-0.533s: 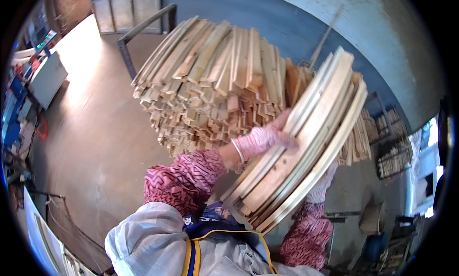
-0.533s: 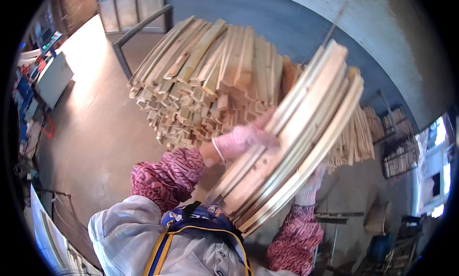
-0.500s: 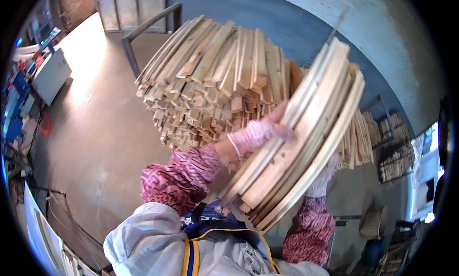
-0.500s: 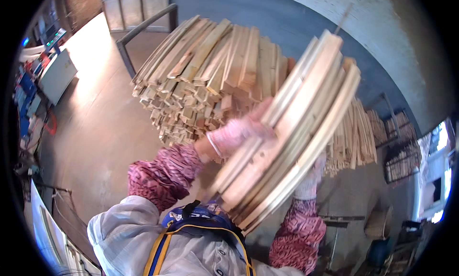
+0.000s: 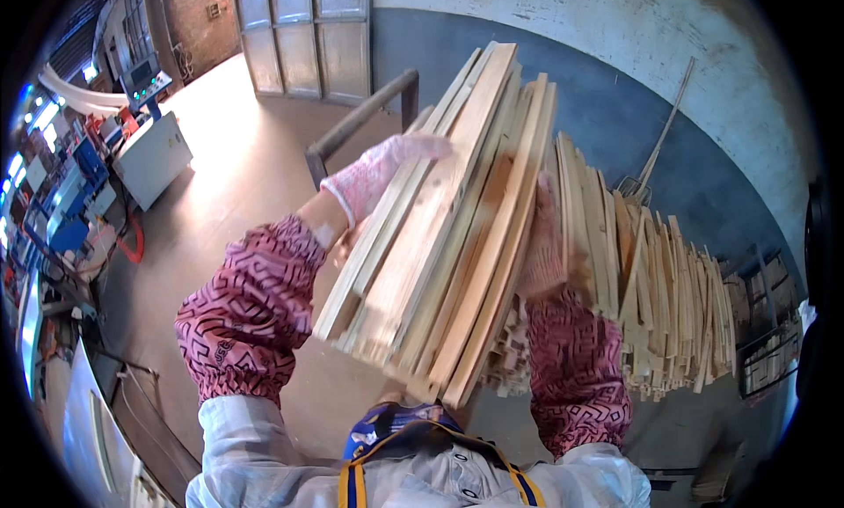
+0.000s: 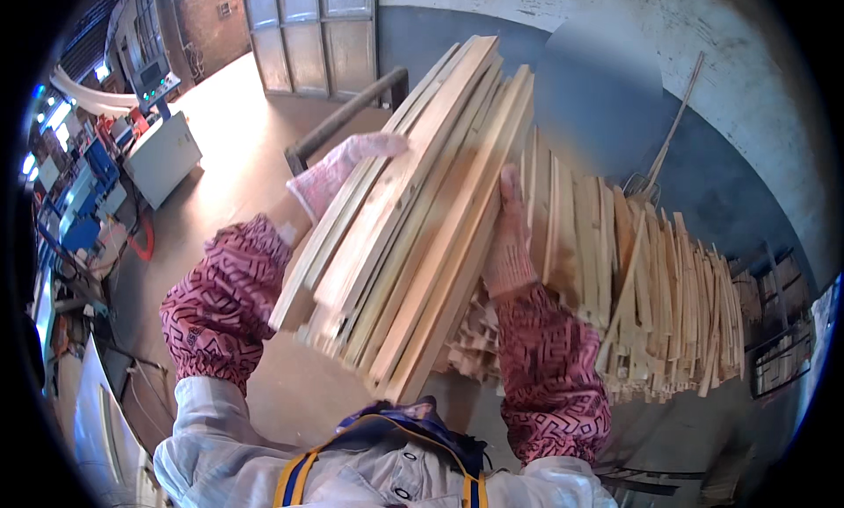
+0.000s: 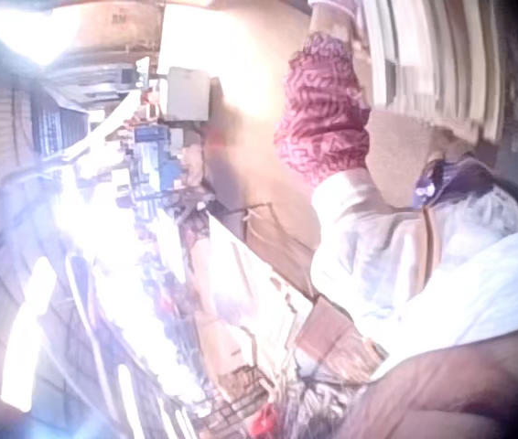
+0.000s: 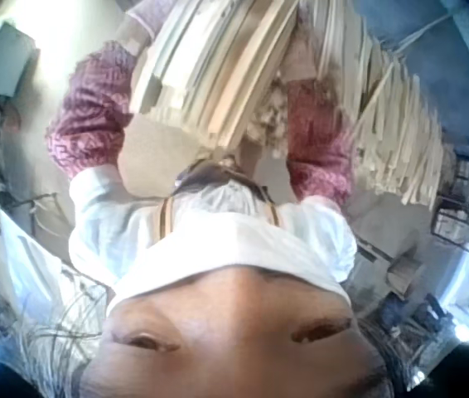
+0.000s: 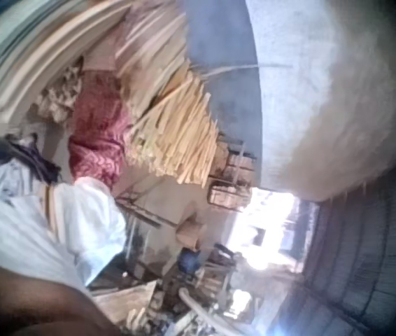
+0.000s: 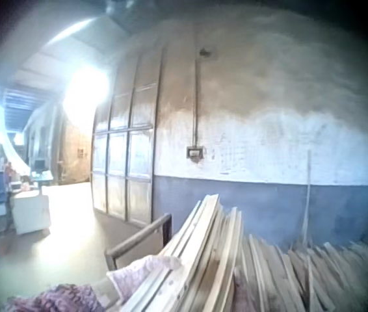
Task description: The person sorts and stacks wooden planks in a workshop. They pick up planks from a metal table, arrange them into neat piles, and move them to different locations, including a conveyor belt and a wooden workbench.
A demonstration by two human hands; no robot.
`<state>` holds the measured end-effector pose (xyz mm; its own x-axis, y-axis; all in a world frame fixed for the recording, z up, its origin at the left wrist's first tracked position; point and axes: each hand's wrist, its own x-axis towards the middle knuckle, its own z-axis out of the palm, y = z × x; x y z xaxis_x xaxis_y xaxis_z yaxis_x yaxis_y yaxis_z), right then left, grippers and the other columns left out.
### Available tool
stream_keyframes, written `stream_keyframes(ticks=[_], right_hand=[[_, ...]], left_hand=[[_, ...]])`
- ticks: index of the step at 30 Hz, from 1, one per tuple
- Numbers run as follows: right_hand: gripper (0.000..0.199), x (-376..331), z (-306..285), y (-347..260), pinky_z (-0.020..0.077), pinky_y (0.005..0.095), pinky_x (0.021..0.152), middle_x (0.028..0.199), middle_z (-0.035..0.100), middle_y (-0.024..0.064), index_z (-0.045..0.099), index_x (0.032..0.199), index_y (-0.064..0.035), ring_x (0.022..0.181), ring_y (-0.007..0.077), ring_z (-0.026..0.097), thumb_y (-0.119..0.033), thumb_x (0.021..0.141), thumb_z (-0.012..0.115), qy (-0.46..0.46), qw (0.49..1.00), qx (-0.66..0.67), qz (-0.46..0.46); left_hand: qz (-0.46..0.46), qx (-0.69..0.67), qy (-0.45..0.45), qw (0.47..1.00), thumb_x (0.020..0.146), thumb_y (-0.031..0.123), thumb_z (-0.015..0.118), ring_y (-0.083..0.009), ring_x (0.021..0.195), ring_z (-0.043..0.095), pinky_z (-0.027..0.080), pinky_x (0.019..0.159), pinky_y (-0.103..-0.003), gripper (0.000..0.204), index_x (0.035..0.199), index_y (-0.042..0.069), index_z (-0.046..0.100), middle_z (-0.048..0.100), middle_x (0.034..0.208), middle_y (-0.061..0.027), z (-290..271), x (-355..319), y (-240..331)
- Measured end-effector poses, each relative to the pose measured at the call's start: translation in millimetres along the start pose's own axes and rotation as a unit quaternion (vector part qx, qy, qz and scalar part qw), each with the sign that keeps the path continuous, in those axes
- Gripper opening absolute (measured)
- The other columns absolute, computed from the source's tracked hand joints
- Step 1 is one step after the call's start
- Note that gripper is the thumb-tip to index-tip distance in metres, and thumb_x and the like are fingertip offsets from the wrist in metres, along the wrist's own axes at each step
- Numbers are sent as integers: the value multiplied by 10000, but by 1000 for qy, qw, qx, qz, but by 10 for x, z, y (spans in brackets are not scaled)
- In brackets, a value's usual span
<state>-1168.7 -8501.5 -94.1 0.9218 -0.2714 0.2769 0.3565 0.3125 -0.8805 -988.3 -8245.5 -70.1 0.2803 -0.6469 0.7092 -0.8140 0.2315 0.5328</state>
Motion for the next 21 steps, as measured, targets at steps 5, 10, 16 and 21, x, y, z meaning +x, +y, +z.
stream_keyframes(ticks=[5, 10, 16, 21], right_hand=[[724, 1730, -580, 1093, 397, 370, 1084, 1467, 415, 184, 380, 1453, -27, 1310, 260, 466, -552, 962, 465, 71, 801, -542, -244], [1060, 670, -827, 979, 234, 518, 1177, 1617, 128, 133, 298, 1508, -65, 1463, 311, 220, -783, 773, 555, -79, 985, -49, -148], [515, -557, -936, 1113, 387, 377, 1075, 1450, 447, 158, 487, 1382, 5, 1314, 259, 457, -180, 928, 645, 18, 881, -447, -155], [457, -1348, -1791, 2259, 487, 405, 945, 1229, 615, 168, 578, 1291, -61, 1079, 322, 623, -355, 942, 561, 140, 933, -323, 78]], left_hand=[[-266, 496, 119, 818, 854, 637, 568, -320, 1227, 563, 418, 1059, -395, 772, 1412, 111, 475, 567, 1358, -150, -390, 1156, -622], [-108, 130, 22, 985, 878, 350, 654, -284, 1266, 546, 435, 1049, -422, 582, 1363, 51, 533, 586, 1343, -153, 127, 591, 438], [30, -296, -431, 852, 855, 179, 708, -348, 1098, 626, 527, 895, -401, 409, 1214, -1, 630, 622, 1192, -221, 1436, -290, -213], [-299, -154, -527, 781, 922, 291, 670, -150, 1014, 608, 479, 890, -291, 449, 1288, 47, 577, 667, 1124, -70, 3256, -1128, -1592]])
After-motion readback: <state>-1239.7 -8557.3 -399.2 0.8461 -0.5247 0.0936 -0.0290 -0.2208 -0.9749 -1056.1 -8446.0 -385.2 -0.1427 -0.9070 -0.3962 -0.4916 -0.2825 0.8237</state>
